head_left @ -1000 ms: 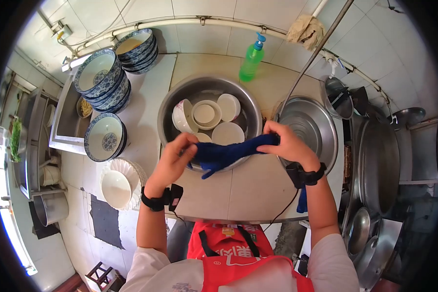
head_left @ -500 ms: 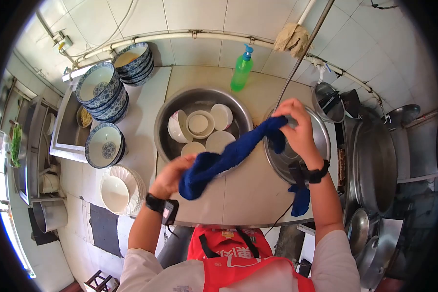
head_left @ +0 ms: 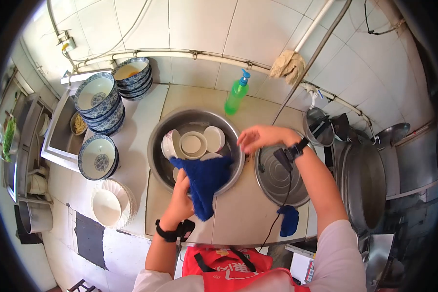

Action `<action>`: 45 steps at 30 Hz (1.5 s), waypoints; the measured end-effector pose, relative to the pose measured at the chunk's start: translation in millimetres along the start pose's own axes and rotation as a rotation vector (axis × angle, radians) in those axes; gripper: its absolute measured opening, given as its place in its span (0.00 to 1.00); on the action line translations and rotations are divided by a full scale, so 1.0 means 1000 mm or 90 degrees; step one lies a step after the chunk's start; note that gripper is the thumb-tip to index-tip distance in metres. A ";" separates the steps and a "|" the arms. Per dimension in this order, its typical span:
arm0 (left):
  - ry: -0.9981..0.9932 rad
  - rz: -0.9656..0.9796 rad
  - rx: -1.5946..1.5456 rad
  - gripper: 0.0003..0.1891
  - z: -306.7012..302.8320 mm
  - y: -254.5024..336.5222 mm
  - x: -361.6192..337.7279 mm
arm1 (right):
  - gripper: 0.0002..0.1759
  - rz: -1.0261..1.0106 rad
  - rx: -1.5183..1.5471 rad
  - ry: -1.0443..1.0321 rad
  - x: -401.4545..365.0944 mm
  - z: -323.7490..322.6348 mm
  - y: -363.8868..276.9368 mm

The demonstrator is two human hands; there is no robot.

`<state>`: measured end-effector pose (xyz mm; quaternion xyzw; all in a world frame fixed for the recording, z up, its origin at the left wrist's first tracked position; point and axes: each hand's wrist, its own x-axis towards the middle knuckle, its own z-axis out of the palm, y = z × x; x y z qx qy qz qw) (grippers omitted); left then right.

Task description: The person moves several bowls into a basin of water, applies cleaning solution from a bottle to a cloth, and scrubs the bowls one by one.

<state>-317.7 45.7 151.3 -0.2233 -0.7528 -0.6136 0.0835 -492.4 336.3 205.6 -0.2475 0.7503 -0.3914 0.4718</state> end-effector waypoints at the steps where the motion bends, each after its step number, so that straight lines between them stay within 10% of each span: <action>1: 0.021 -0.005 -0.025 0.29 -0.004 0.009 -0.001 | 0.22 0.016 -0.001 0.100 0.011 -0.022 0.005; 5: 0.059 -0.351 -0.304 0.20 -0.013 0.025 -0.019 | 0.36 0.092 -0.192 0.661 0.077 -0.121 0.046; 8: -0.023 -0.084 0.132 0.19 -0.027 0.019 -0.012 | 0.37 0.053 -0.312 0.876 0.123 -0.165 0.078; 9: 0.020 -0.186 -0.035 0.20 -0.026 0.038 -0.004 | 0.37 0.003 -0.366 0.967 0.136 -0.174 0.083; 17: 0.090 -0.354 -0.078 0.26 -0.023 -0.022 -0.112 | 0.24 0.068 -0.398 0.904 0.148 -0.173 0.079; 20: -0.057 -0.230 0.310 0.30 -0.032 -0.016 -0.116 | 0.16 -0.017 -0.466 0.944 0.134 -0.151 0.082; 22: 0.096 -0.135 0.411 0.24 -0.029 -0.002 -0.090 | 0.13 -0.090 -0.461 0.892 0.116 -0.134 0.068; 23: 0.048 -0.279 0.273 0.22 -0.032 0.011 -0.071 | 0.13 -0.082 -0.459 0.896 0.105 -0.128 0.060; 26: 0.096 -0.083 0.420 0.30 -0.025 0.027 -0.043 | 0.11 -0.181 -0.447 0.908 0.058 -0.098 0.027; 30: 0.169 -0.201 0.011 0.20 0.009 0.028 -0.031 | 0.09 -0.279 -0.419 0.830 -0.017 -0.047 -0.026; 34: 0.129 -0.179 0.019 0.22 0.034 0.034 -0.022 | 0.08 -0.248 -0.297 0.700 -0.078 0.009 -0.037; 45: 0.047 -0.157 0.175 0.28 0.078 0.039 -0.058 | 0.07 -0.199 -0.112 0.561 -0.112 0.175 0.071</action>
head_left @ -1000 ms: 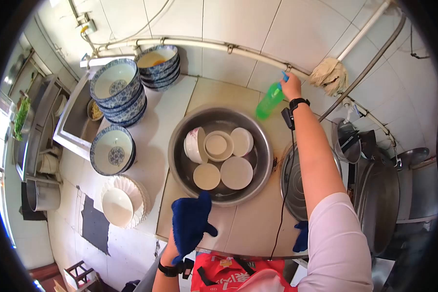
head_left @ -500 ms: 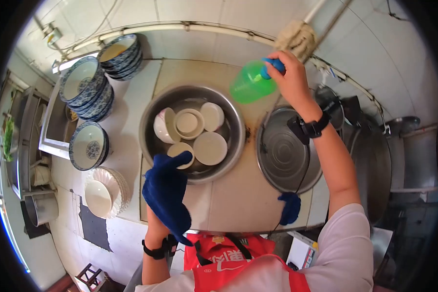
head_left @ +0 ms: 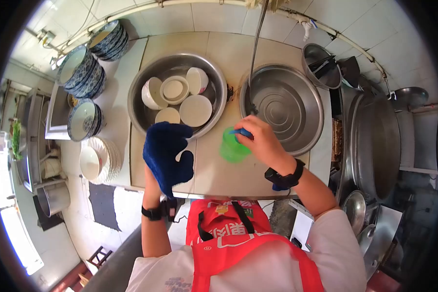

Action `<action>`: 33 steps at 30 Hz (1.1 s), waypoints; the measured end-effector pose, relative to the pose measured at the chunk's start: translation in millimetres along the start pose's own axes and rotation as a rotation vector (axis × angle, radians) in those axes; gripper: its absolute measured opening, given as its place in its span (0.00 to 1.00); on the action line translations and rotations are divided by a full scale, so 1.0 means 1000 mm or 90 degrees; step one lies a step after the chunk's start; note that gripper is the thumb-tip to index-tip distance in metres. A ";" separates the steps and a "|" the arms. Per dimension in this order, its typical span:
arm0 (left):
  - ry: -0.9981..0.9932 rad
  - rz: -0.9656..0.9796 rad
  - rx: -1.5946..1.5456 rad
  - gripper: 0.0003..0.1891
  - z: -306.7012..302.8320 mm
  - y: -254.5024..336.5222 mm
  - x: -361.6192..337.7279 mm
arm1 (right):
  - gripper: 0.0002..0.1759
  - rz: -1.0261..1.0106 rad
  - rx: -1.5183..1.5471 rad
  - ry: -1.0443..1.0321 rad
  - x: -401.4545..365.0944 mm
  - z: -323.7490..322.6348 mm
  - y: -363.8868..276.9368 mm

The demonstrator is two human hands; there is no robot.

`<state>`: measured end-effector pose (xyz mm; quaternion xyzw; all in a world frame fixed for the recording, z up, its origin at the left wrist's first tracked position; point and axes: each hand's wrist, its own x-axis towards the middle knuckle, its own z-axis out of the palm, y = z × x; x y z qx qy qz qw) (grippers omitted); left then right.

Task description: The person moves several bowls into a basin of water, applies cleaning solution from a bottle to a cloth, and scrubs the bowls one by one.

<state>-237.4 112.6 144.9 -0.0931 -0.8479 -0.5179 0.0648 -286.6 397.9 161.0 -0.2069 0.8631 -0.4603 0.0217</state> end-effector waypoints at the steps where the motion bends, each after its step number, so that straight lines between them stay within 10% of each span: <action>1: 0.011 -0.049 -0.083 0.28 0.002 -0.021 -0.011 | 0.08 0.032 0.022 0.020 -0.012 0.006 0.004; 3: 0.092 -0.144 -0.324 0.32 0.000 -0.091 -0.054 | 0.08 0.049 0.055 0.017 -0.025 0.013 0.005; 13: -0.028 -0.477 0.105 0.23 -0.010 -0.134 -0.154 | 0.17 0.033 -0.074 -0.030 -0.061 0.022 0.002; 18: 0.049 -0.504 0.231 0.15 -0.012 -0.103 -0.209 | 0.21 0.000 -0.128 0.326 -0.106 0.049 -0.004; 22: -0.143 -0.458 0.028 0.12 0.012 -0.094 -0.256 | 0.13 -0.085 0.107 0.131 -0.193 0.122 -0.005; 26: -0.437 -0.445 -0.116 0.12 0.055 -0.135 -0.328 | 0.06 0.142 0.161 -0.250 -0.273 0.218 0.007; 33: -0.498 -0.507 0.172 0.15 0.112 -0.202 -0.451 | 0.07 0.414 0.083 -0.049 -0.399 0.329 0.137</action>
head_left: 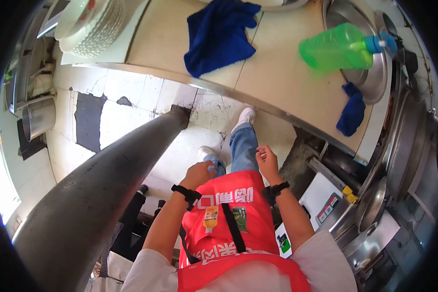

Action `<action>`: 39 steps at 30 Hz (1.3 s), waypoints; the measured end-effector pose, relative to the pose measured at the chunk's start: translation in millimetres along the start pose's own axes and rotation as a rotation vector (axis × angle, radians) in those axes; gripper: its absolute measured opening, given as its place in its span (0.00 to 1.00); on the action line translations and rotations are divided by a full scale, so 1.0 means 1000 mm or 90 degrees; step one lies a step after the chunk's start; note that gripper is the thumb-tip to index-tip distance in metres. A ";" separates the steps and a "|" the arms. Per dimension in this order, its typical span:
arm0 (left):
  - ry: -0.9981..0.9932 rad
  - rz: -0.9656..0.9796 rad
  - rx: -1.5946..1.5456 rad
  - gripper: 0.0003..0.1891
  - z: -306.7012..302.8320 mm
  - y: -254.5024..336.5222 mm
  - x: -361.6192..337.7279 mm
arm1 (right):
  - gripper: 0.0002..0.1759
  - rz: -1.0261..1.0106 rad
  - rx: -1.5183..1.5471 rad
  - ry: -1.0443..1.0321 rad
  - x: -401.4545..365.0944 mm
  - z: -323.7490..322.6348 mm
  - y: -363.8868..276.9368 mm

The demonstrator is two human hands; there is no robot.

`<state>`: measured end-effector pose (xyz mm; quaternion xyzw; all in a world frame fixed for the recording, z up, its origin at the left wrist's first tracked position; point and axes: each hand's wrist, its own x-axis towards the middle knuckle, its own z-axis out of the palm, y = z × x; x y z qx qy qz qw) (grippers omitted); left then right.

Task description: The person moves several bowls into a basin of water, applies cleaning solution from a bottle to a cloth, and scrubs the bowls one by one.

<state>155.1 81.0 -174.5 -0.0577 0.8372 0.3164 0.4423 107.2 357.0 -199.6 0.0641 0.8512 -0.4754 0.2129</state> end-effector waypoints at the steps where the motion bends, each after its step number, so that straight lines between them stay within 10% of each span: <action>1: -0.013 -0.002 0.003 0.15 0.010 -0.011 -0.002 | 0.07 0.050 -0.003 0.015 -0.006 -0.003 0.008; 17: 0.041 -0.319 -0.075 0.17 0.021 -0.058 -0.031 | 0.07 0.385 -0.109 -0.144 0.009 -0.063 0.170; 22: 0.133 -0.270 -0.113 0.18 -0.006 -0.017 -0.034 | 0.11 0.246 -0.241 -0.173 0.035 -0.091 0.091; 30: 0.261 0.137 -0.425 0.12 -0.145 0.134 -0.033 | 0.14 -0.088 0.031 -0.455 0.049 -0.165 -0.170; 39: 0.707 0.049 -0.006 0.15 -0.302 0.177 0.069 | 0.07 -0.150 0.150 -0.152 0.103 -0.168 -0.263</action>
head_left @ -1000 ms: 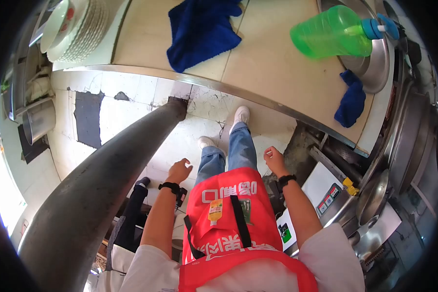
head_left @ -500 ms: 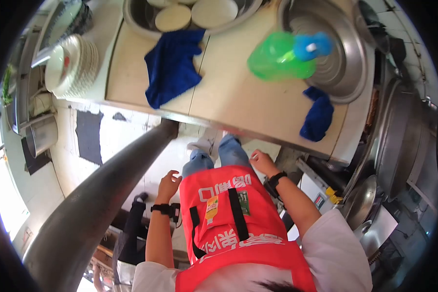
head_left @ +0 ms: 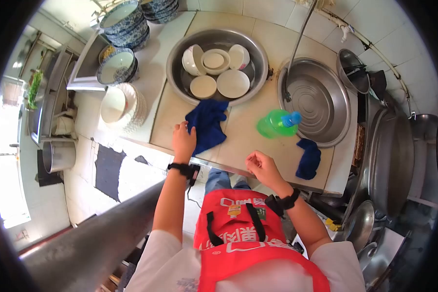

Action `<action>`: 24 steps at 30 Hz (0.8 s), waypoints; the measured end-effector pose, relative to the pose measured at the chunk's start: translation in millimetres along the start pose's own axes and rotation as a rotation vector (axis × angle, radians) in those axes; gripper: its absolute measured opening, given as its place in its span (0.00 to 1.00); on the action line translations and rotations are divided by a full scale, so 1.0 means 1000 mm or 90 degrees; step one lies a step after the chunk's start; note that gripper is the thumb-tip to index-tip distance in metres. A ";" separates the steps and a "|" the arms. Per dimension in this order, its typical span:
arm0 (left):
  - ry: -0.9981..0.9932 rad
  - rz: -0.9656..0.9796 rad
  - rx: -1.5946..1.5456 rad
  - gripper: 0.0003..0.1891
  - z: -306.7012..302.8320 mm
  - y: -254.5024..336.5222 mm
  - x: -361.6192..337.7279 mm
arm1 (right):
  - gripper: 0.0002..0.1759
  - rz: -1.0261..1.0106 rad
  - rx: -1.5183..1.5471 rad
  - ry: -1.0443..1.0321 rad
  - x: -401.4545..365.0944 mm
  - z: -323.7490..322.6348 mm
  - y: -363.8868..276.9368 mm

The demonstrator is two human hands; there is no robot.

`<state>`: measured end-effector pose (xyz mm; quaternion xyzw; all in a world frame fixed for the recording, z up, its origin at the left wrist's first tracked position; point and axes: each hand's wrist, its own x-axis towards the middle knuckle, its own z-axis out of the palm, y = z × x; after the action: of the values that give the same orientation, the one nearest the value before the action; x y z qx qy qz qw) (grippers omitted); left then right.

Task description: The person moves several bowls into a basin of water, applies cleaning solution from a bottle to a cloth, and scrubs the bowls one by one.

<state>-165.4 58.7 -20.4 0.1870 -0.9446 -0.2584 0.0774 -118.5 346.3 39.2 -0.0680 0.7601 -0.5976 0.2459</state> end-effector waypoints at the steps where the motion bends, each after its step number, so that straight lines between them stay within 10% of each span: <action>1: -0.002 0.000 0.043 0.16 0.017 -0.014 0.018 | 0.06 -0.009 0.023 0.039 0.010 0.007 0.003; 11: -0.155 0.239 0.167 0.15 0.042 -0.019 0.084 | 0.08 0.002 -0.014 0.041 0.048 0.061 -0.040; 17: -0.569 0.186 -0.247 0.12 -0.010 0.014 0.073 | 0.21 -0.089 -0.130 0.175 0.072 0.061 -0.018; 20: -0.764 0.033 -0.744 0.05 -0.068 0.057 0.069 | 0.29 0.030 0.143 0.241 0.094 0.057 -0.006; 22: -0.813 0.062 -0.786 0.05 -0.089 0.076 0.064 | 0.31 0.217 0.600 0.077 0.098 0.038 -0.025; 24: -0.864 0.097 -0.837 0.06 -0.103 0.089 0.061 | 0.30 0.204 0.644 0.001 0.098 0.025 -0.014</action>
<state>-224.2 58.8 116.8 -0.1466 -0.4626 -0.7865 -0.3819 -195.1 281.1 19.8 0.1767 0.3777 -0.8447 0.3356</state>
